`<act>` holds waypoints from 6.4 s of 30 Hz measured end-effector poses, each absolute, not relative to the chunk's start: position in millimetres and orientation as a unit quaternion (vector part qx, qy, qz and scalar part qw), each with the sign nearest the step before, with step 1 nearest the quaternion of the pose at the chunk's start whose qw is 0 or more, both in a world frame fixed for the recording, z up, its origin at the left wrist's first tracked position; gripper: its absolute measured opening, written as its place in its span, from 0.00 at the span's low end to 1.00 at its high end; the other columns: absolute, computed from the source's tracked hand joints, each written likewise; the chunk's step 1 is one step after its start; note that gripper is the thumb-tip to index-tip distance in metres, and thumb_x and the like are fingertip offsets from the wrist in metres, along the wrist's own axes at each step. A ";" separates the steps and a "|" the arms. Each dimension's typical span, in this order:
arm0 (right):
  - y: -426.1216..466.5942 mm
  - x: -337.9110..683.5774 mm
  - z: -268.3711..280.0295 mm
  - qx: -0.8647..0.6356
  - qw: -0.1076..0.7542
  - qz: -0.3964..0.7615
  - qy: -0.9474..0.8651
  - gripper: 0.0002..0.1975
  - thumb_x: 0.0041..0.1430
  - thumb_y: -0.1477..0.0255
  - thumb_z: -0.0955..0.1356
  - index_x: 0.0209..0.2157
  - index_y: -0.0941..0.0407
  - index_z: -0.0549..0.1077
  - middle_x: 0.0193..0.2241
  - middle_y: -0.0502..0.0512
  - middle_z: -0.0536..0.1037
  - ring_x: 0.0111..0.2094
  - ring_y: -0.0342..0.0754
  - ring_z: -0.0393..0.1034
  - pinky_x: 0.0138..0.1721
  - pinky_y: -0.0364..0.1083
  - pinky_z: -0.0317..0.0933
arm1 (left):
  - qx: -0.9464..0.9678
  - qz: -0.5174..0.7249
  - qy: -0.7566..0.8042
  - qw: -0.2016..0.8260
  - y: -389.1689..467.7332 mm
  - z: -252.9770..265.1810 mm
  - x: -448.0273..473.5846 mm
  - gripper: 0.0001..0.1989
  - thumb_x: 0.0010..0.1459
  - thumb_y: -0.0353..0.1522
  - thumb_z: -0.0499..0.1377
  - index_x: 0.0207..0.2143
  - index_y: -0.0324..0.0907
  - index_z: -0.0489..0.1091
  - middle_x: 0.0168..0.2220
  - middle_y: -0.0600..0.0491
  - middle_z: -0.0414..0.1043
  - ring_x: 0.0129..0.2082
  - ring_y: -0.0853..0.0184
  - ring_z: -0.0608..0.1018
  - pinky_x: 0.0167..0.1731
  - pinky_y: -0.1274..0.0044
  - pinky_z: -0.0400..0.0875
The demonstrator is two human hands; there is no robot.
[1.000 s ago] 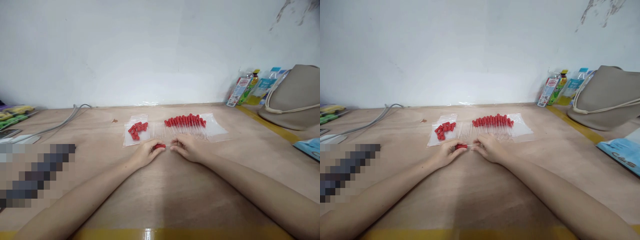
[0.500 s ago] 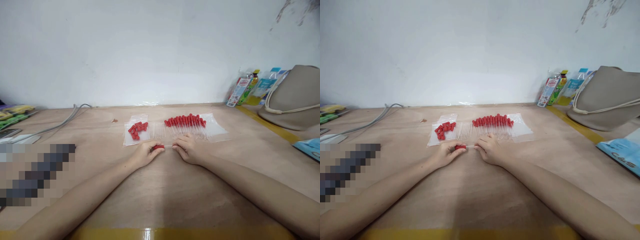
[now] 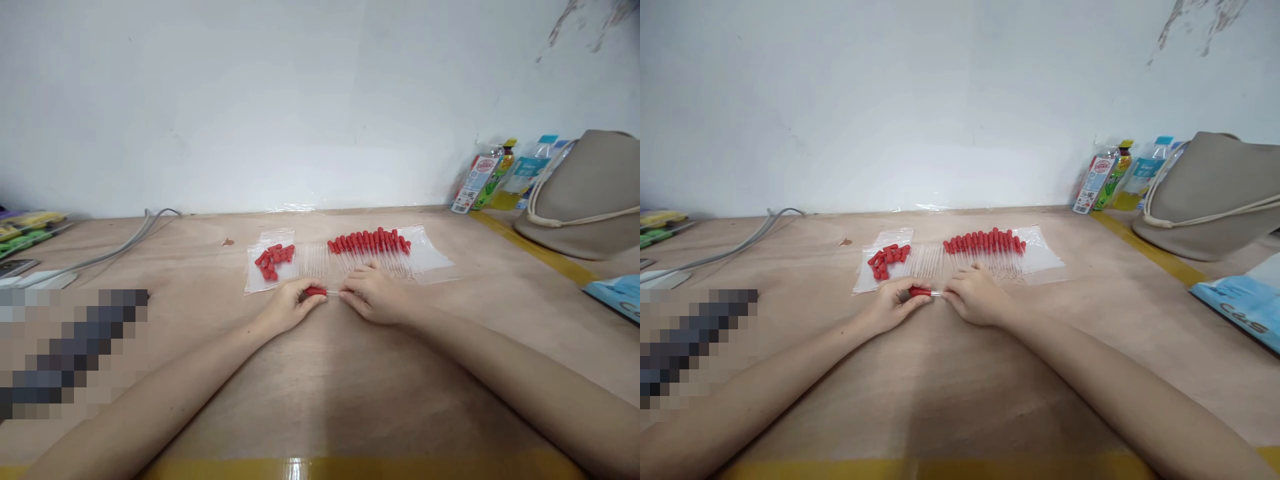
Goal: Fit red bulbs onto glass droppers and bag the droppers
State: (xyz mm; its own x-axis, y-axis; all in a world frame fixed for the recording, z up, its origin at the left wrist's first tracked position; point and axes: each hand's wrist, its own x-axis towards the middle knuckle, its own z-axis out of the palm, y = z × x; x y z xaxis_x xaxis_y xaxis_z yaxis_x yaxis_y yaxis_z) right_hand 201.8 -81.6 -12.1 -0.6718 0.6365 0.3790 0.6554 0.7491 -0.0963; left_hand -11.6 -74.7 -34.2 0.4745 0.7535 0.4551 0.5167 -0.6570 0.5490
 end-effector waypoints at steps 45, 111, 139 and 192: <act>-7.2 135.2 -5.2 -0.669 0.114 -0.032 -0.734 0.10 0.51 0.73 0.62 0.31 0.59 0.73 0.31 0.62 0.76 0.34 0.52 0.68 0.42 0.54 0.42 | 0.873 0.281 0.385 0.103 -75.5 -32.5 -11.0 0.04 0.56 0.29 0.53 0.30 0.39 0.67 0.28 0.54 0.65 0.26 0.72 0.68 0.27 0.79 0.64; -78.5 205.8 -45.8 -0.365 0.349 -0.015 -0.863 0.12 0.61 0.72 0.60 0.43 0.55 0.71 0.35 0.55 0.74 0.36 0.45 0.66 0.39 0.47 0.52 | 0.856 0.345 0.381 0.057 -70.5 -32.1 -11.9 0.09 0.59 0.33 0.52 0.35 0.40 0.70 0.32 0.51 0.70 0.33 0.68 0.71 0.35 0.75 0.66; -77.3 206.1 -35.6 -0.341 0.320 -0.007 -0.884 0.11 0.59 0.72 0.61 0.39 0.52 0.74 0.30 0.51 0.75 0.30 0.41 0.66 0.38 0.47 0.47 | 0.865 0.339 0.340 0.142 -77.1 -31.0 -11.3 0.09 0.59 0.34 0.51 0.35 0.41 0.70 0.32 0.51 0.73 0.32 0.68 0.74 0.34 0.77 0.68; -8.4 209.8 -12.1 -0.726 0.198 0.008 -0.658 0.14 0.49 0.63 0.62 0.18 0.55 0.70 0.23 0.54 0.74 0.30 0.52 0.67 0.36 0.50 0.51 | 0.861 0.318 0.385 0.096 -72.5 -32.8 -14.2 0.03 0.54 0.30 0.55 0.32 0.39 0.67 0.31 0.52 0.63 0.29 0.70 0.69 0.28 0.78 0.67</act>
State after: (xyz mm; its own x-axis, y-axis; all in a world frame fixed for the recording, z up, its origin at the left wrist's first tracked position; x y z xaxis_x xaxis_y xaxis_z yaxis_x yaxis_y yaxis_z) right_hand 209.8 -8.4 -12.1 0.1343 0.9590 0.2496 0.9527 -0.0557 -0.2988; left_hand -14.2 -72.5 -32.8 0.5019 0.7238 0.4734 0.6016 -0.6854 0.4103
